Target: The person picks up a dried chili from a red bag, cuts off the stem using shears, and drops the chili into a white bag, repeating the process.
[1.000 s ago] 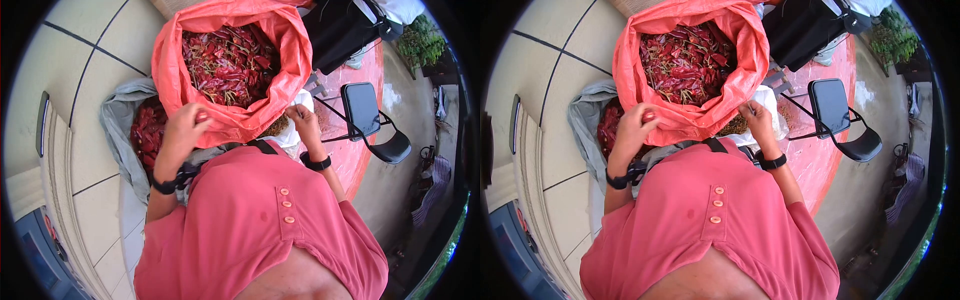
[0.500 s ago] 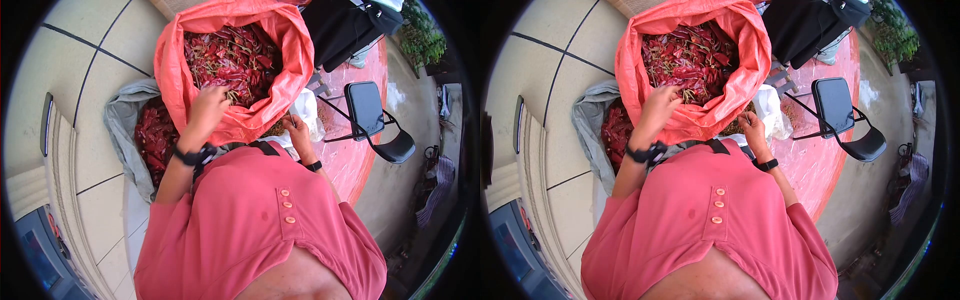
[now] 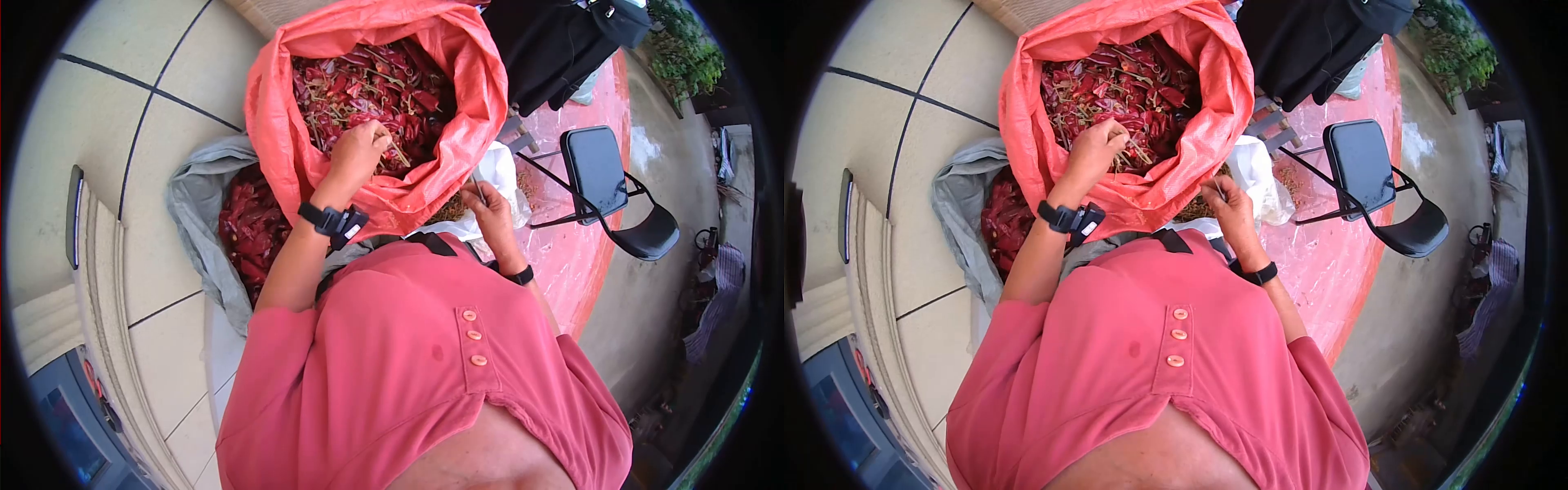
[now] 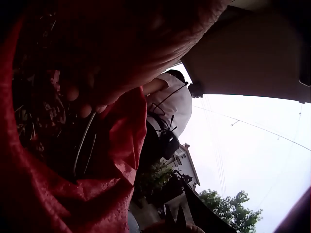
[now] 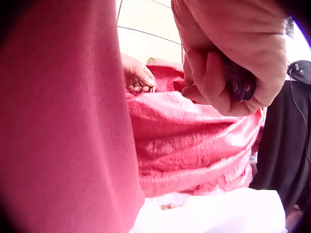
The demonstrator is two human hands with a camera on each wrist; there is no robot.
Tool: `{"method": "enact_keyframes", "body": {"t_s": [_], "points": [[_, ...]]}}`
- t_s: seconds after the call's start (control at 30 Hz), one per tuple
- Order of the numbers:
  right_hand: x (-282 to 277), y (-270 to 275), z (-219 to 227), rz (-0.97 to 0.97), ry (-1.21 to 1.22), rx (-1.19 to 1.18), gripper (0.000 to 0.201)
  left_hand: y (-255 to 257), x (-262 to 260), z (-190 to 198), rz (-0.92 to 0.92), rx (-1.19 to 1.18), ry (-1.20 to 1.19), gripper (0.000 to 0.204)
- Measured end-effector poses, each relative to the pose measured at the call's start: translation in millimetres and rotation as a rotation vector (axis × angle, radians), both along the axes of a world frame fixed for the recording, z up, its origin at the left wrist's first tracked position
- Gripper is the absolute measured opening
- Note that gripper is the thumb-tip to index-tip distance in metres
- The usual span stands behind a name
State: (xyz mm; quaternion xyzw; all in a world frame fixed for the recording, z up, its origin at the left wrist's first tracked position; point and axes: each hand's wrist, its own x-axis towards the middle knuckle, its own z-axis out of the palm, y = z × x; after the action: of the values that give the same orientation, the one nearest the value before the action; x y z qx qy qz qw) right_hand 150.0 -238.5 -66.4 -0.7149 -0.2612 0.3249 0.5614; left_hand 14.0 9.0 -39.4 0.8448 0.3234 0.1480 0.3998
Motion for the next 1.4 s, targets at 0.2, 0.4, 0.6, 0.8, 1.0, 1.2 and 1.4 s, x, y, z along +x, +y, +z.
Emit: {"method": "enact_keyframes", "body": {"t_s": [0.2,0.4,0.6,0.8,1.0,1.2,1.4], "points": [[-7,74,52,0.060,-0.258,0.175,0.016,-13,-10,41,0.042,0.041,-0.167,0.021],[-12,91,51,0.195,-0.222,0.155,0.015,-31,-15,66,0.046,-0.270,-0.273,0.016],[5,33,15,-0.006,-0.204,0.035,0.012,7,-28,29,0.146,0.151,0.040,0.019],[5,-2,2,-0.076,-0.188,0.038,0.022,21,1,-8,-0.024,0.554,0.060,0.011],[2,-13,-18,-0.134,-0.080,-0.073,0.020,31,28,-40,-0.143,0.721,0.118,0.007],[-5,-11,-21,-0.082,-0.163,-0.064,0.012,29,16,-33,-0.074,0.523,0.136,0.009],[-10,1,-18,0.001,-0.117,-0.031,0.012,13,11,-47,-0.183,0.602,0.092,0.017]]}}
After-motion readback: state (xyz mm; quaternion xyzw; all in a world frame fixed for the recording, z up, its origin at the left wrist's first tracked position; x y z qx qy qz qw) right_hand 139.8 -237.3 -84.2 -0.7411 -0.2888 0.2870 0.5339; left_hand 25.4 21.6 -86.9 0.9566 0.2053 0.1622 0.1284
